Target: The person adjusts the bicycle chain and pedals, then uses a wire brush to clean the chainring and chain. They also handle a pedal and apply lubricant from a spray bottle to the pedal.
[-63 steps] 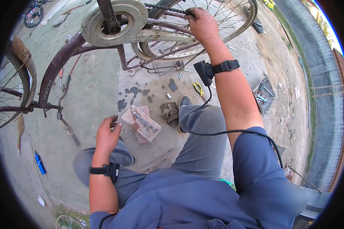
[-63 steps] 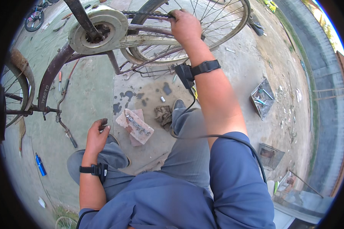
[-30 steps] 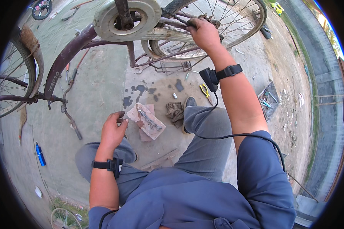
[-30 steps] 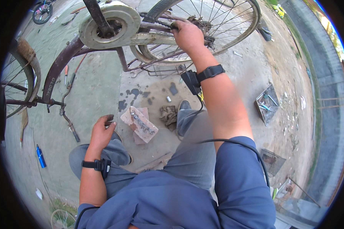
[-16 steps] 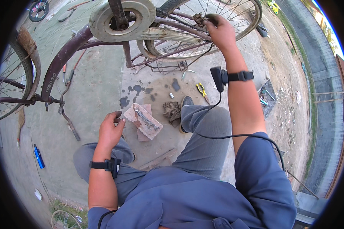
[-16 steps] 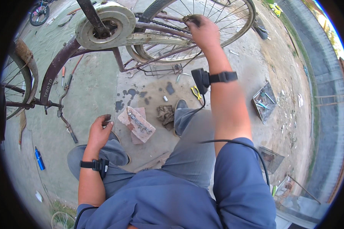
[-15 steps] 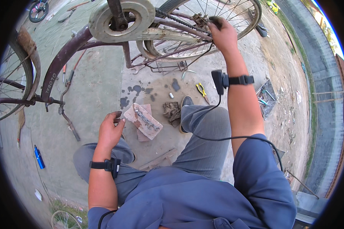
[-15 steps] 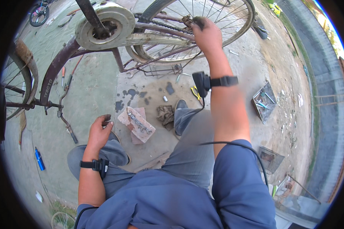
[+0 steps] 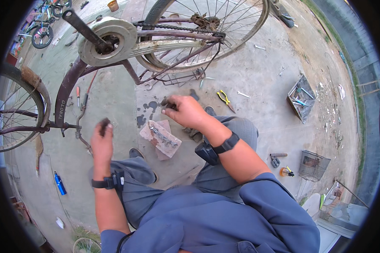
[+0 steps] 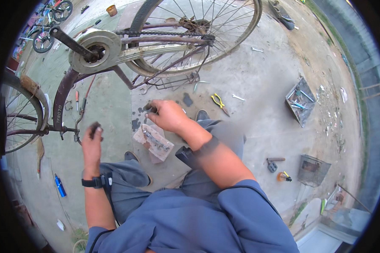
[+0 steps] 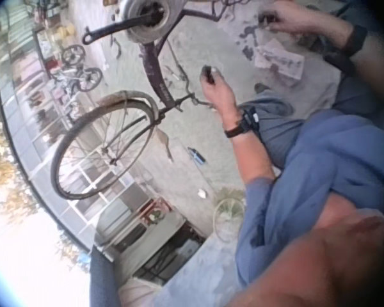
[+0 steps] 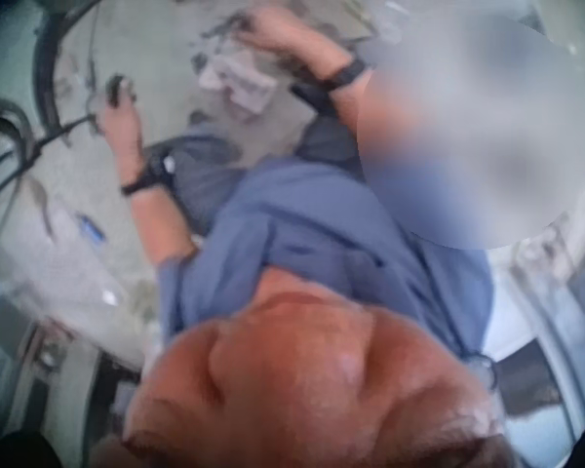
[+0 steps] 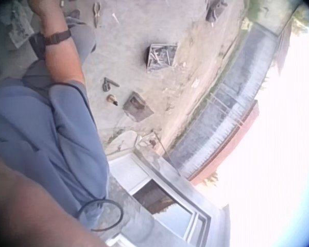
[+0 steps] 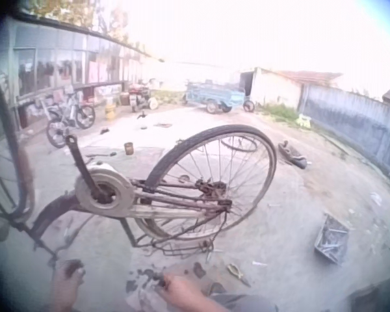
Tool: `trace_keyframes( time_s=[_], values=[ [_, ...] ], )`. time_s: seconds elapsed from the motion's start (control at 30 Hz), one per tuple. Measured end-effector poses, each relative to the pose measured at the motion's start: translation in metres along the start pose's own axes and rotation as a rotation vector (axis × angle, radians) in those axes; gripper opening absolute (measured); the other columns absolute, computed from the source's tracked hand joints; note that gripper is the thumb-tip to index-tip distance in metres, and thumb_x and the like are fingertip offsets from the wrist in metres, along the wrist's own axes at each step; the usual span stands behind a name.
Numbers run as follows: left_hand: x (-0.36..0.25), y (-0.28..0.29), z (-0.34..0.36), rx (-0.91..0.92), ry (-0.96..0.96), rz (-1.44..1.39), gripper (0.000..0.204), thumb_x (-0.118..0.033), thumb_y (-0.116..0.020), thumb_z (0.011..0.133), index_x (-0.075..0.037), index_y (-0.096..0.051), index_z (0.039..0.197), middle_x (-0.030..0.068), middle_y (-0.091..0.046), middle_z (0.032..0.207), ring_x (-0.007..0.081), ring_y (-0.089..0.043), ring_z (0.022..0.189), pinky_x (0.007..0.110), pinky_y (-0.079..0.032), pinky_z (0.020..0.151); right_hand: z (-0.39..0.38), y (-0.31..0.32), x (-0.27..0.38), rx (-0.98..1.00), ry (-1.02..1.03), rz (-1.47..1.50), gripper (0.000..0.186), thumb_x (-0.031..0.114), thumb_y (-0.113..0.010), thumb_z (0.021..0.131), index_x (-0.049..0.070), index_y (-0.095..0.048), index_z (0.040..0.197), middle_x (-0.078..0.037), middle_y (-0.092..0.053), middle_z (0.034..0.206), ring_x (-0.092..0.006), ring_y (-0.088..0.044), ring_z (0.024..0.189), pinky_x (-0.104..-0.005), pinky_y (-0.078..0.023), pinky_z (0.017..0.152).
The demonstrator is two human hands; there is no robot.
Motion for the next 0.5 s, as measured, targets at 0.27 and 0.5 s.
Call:
trace_keyframes(
  time_s=[0.27,0.5],
  values=[
    [-0.181,0.056,0.029,-0.373,-0.472,-0.152,0.045,-0.03,-0.056,0.107,0.001,-0.055,0.14,0.0131,-0.063,0.133,0.0198,-0.06,0.123,0.033,-0.048,0.103,0.0,-0.007,-0.023,0.041,0.107,-0.116,0.034,0.028,-0.074,0.086,0.006,-0.071,0.112,-0.016,-0.074,0.094,-0.0363,-0.07,0.087,-0.0456,-0.056,0.077],
    [-0.284,0.046,0.039,-0.441,-0.686,-0.175,0.05,-0.037,-0.054,0.108,0.003,-0.054,0.138,0.0145,-0.063,0.133,0.0217,-0.058,0.126,0.036,-0.039,0.113,-0.003,-0.007,-0.016,0.091,0.19,-0.15,0.036,0.03,-0.075,0.084,0.009,-0.071,0.112,-0.016,-0.074,0.098,-0.038,-0.069,0.094,-0.0479,-0.055,0.08]
  ],
)
Point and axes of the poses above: each hand's wrist, its own z-axis towards the middle knuckle, its own y-axis out of the back of the hand, x = y × z, the point moved 4 cm from there along z, towards the middle knuckle
